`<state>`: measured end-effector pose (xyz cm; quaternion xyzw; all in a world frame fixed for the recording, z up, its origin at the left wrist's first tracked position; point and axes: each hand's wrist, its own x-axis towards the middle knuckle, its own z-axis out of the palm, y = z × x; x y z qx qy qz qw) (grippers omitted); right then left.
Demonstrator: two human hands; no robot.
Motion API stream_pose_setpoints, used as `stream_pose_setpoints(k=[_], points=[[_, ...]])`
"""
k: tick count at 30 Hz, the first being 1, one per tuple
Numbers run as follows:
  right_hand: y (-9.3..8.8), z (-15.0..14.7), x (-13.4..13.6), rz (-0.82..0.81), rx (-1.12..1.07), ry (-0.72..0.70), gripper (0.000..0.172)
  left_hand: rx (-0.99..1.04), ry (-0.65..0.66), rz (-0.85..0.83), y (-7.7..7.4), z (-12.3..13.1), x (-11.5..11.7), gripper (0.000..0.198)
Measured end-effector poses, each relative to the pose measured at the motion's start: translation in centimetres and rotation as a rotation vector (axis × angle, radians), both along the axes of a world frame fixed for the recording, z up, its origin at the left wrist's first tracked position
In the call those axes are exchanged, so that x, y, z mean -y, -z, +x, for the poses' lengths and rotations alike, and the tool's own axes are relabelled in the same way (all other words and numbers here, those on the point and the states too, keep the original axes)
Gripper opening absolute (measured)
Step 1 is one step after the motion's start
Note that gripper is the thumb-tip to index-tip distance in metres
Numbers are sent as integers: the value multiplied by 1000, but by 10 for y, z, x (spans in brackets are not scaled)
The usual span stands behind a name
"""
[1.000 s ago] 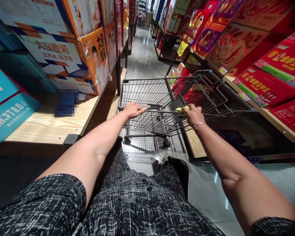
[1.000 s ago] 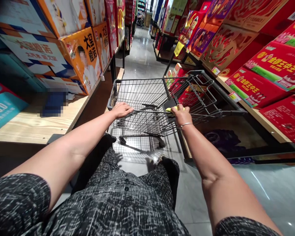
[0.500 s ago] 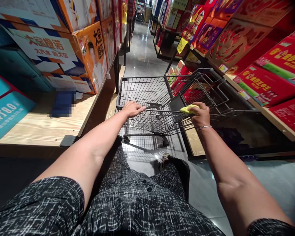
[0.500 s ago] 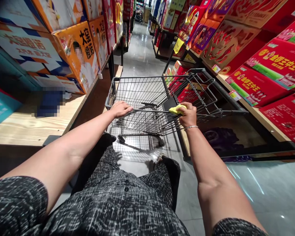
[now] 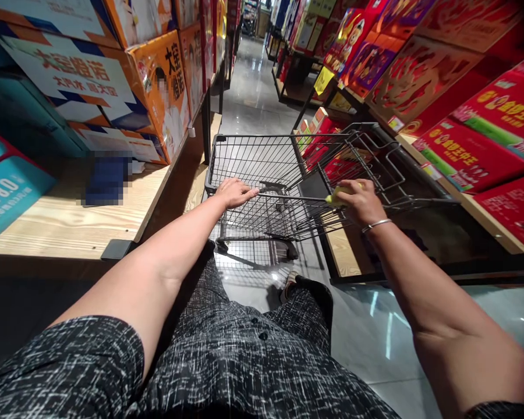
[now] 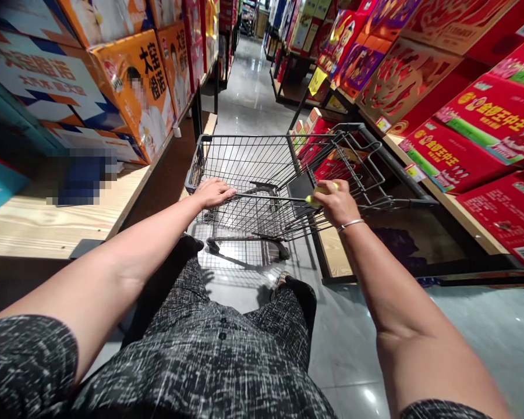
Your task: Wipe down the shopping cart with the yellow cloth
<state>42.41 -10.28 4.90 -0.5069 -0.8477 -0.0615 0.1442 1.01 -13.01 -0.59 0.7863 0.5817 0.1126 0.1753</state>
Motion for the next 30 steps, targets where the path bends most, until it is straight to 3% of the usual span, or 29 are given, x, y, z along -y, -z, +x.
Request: stream_pose_setpoints(k=[2, 6, 11, 14, 17, 20, 24, 27, 30], points=[[10, -20, -3, -33, 54, -62, 26, -3, -14, -3, 0, 0, 1, 70], [25, -47, -4, -55, 85, -27, 59, 9, -10, 7, 1, 0, 2, 71], [45, -73, 6, 42, -69, 97, 46, 13, -2, 38, 3, -2, 0, 74], [63, -89, 15, 93, -147, 146, 36, -9, -14, 29, 4, -5, -3, 73], [87, -105, 26, 83, -182, 179, 36, -34, -34, 11, 4, -8, -6, 72], [121, -125, 39, 49, -218, 191, 38, -55, -39, 25, 3, -10, -7, 72], [188, -159, 62, -54, -194, 147, 40, -72, -22, 53, 1, -11, -6, 70], [239, -181, 79, -268, -140, 139, 41, -80, -27, 60, 2, -11, -5, 67], [269, -192, 85, -497, -122, 223, 41, -69, -29, 64, 4, -11, -6, 67]])
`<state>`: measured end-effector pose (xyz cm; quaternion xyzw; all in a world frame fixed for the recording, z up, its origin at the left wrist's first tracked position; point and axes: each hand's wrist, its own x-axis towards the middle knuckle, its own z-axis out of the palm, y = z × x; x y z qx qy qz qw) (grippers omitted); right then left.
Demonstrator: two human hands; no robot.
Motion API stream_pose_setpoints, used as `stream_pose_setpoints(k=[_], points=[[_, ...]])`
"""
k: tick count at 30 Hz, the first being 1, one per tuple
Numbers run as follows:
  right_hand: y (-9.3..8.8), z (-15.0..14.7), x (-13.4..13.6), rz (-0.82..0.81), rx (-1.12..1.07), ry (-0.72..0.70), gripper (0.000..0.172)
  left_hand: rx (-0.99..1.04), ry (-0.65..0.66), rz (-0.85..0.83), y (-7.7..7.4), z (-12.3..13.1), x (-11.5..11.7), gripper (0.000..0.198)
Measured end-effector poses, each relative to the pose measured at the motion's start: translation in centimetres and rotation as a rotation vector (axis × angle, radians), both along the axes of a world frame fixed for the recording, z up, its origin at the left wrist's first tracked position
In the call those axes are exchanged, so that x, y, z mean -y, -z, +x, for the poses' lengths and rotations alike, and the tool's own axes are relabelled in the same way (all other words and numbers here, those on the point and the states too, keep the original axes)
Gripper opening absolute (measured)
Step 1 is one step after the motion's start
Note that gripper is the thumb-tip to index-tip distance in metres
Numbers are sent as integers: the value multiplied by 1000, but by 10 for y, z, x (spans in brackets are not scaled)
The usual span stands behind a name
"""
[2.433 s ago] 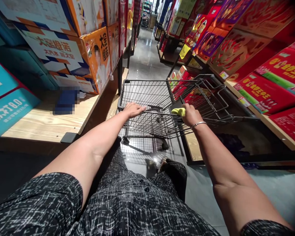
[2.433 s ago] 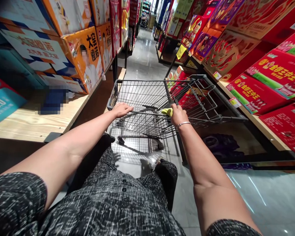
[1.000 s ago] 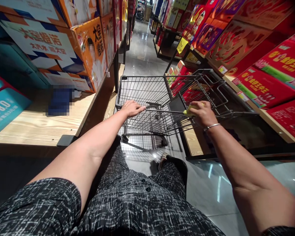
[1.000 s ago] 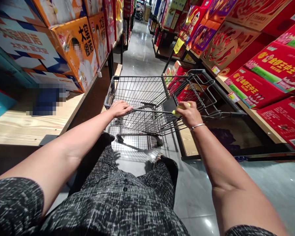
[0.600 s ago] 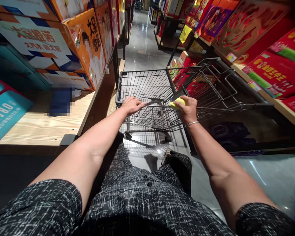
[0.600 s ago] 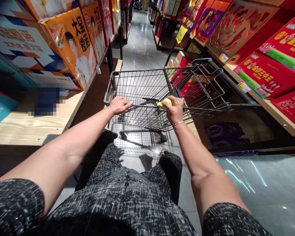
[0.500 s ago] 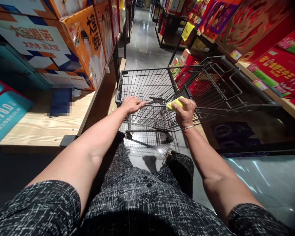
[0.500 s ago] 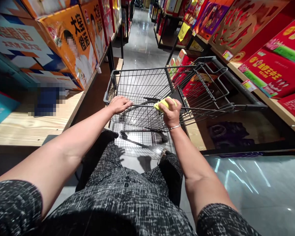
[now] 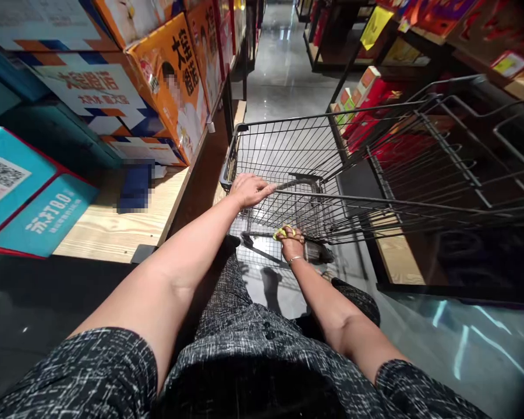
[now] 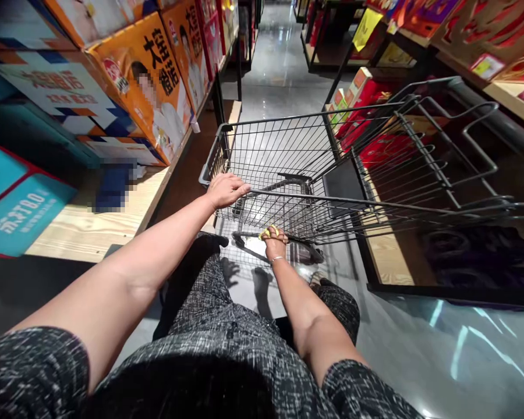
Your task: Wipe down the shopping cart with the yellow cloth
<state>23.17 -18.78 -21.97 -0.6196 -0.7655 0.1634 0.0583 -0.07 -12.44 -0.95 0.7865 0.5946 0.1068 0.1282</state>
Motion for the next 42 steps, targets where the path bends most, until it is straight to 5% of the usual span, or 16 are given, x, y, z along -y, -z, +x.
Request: stream_pose_setpoints(k=[3, 7, 14, 17, 21, 28, 32, 36, 42], points=[[2, 1, -5, -56, -25, 16, 46, 18, 8, -1, 1, -1, 0, 68], [-29, 20, -13, 110, -94, -43, 50, 35, 11, 0, 1, -1, 0, 69], [-128, 99, -18, 870, -201, 137, 49, -16, 6, -38, -5, -3, -1, 70], [-151, 123, -36, 1140, -201, 270, 53, -82, 3, -30, -10, 5, -1, 69], [-122, 115, -49, 1057, -178, 343, 66, -67, 0, -29, -17, 41, 3, 71], [-10, 65, -13, 292, -171, 167, 55, -7, 93, -93, -22, 97, 9, 59], [7, 64, -6, 208, -171, 65, 45, 2, 100, -144, -23, 92, 4, 55], [-24, 86, -12, 299, -156, 69, 60, 17, 71, -139, -24, 83, 0, 55], [-130, 154, -36, 937, -212, 230, 61, 17, 42, -148, -23, 65, -5, 52]])
